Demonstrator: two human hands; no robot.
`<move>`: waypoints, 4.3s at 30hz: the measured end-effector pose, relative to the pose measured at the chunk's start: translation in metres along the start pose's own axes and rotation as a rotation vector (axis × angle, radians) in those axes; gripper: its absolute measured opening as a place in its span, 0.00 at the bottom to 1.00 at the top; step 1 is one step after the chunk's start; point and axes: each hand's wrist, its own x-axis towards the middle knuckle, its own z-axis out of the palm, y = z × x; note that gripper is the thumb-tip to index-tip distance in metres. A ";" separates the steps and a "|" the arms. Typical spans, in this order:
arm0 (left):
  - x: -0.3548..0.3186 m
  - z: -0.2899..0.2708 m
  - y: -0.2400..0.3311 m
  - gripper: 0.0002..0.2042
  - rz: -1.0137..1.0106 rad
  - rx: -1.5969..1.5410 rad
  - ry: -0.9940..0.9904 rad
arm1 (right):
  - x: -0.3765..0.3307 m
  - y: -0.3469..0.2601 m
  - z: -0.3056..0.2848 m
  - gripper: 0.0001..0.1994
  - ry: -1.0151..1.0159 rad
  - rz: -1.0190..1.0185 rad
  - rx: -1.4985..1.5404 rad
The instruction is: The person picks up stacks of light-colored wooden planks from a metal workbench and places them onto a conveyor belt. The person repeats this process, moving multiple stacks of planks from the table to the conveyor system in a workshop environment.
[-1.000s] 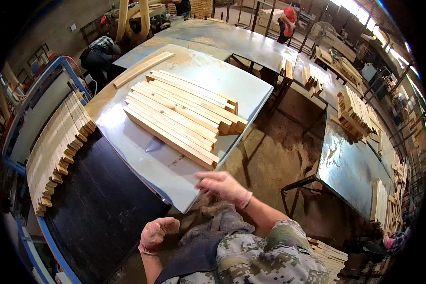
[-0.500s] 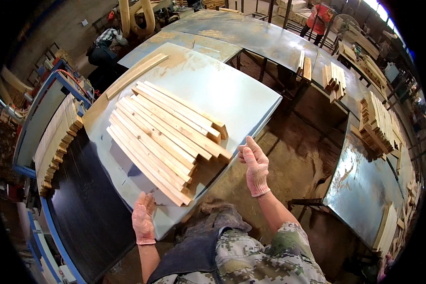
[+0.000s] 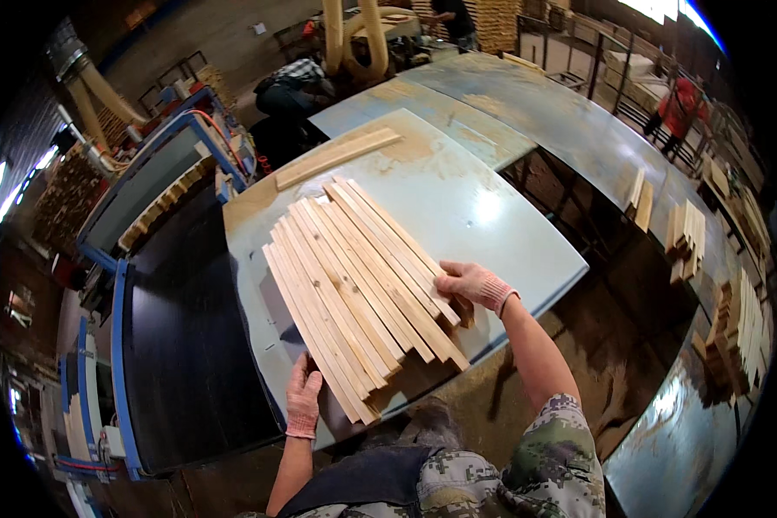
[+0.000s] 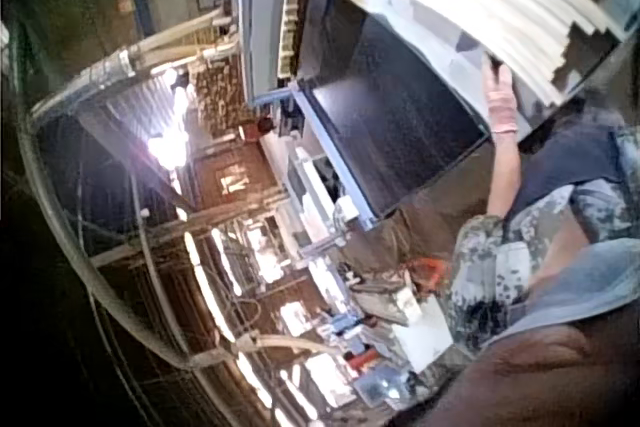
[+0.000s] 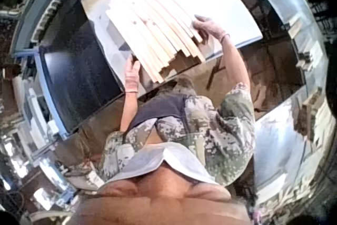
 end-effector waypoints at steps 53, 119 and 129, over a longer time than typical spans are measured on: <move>-0.103 -0.430 0.070 0.52 -0.031 0.727 0.272 | 0.059 -0.131 0.513 0.24 -0.203 -0.041 -0.518; 0.060 0.946 -0.048 0.35 0.003 0.634 -1.713 | -0.416 0.370 -0.357 0.05 1.189 0.275 1.264; 0.148 1.065 -0.088 0.32 -0.313 0.694 -1.599 | -0.230 0.359 -0.658 0.08 0.694 0.351 0.873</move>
